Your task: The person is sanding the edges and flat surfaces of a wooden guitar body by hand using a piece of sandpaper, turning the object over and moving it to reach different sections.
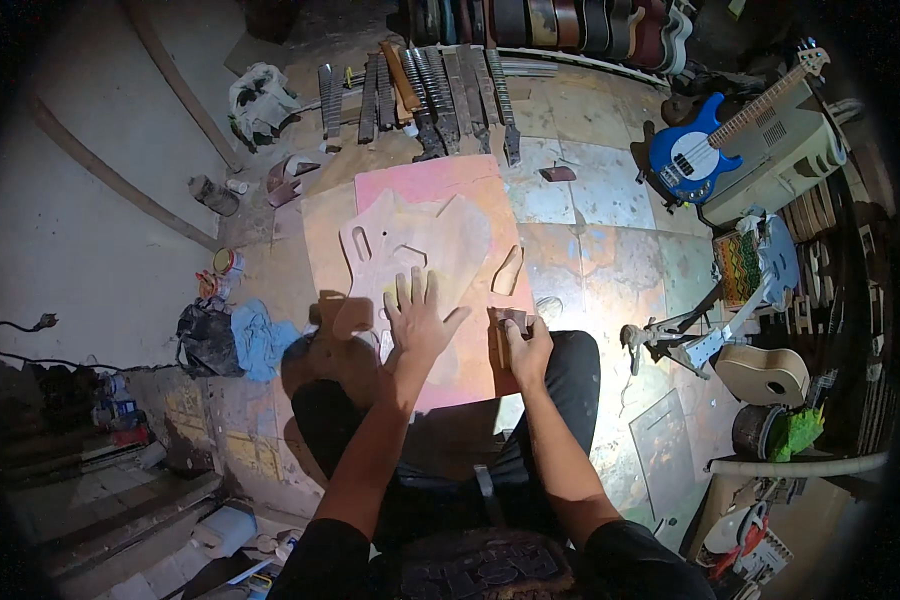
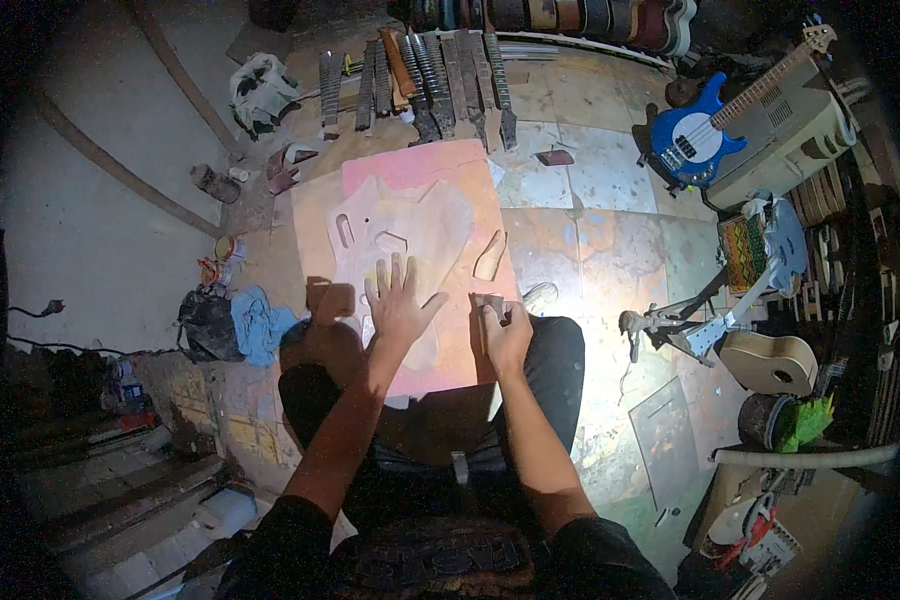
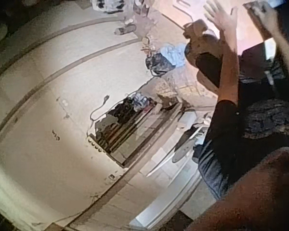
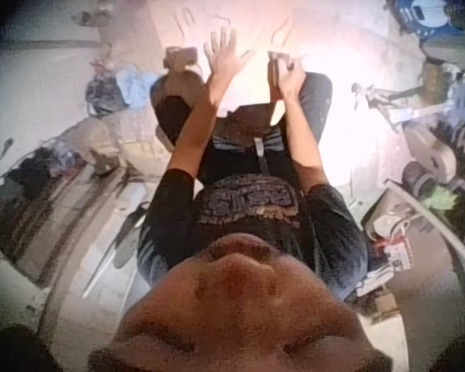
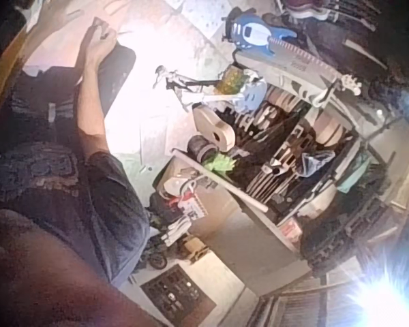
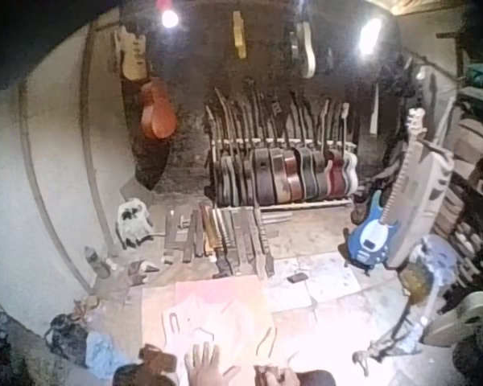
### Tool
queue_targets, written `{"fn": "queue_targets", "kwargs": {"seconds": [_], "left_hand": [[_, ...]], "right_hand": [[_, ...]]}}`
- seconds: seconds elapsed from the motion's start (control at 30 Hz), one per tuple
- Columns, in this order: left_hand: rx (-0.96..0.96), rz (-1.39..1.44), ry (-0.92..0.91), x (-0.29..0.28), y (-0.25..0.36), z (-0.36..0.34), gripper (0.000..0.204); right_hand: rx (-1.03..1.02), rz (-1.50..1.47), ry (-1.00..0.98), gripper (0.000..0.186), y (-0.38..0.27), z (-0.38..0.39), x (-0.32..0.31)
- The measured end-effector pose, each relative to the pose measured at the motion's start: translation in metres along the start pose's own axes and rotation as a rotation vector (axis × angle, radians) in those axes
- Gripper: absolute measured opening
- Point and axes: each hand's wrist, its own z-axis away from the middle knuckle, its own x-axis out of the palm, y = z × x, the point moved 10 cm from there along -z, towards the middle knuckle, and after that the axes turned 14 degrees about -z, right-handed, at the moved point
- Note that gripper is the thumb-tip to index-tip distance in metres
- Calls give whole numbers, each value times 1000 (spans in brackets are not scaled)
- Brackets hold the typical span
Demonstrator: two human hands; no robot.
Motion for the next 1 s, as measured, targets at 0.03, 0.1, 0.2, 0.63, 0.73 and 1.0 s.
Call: {"fn": "queue_targets", "kwargs": {"seconds": [0.03, 0.1, 0.2, 0.63, 0.73, 1.0], "left_hand": [[26, 23, -12, 2, 7, -1, 98], [76, 68, -35, 5, 26, -2, 101], [309, 110, -144, 4, 55, 12, 102], [-88, 30, -182, 8, -60, 25, 84], [-90, 61, -147, 7, -64, 33, 83], [-144, 39, -65, -9, -62, 37, 76]], "right_hand": [[18, -46, 11, 22, 3, 0, -1], [54, -138, 30, 20, 9, -1, -2], [91, -120, 36, 18, 10, -4, -6], [148, -402, 97, 6, 13, -7, -10], [154, -436, 104, 5, 8, -5, -9], [170, -420, 73, 6, 20, -6, -11]]}}
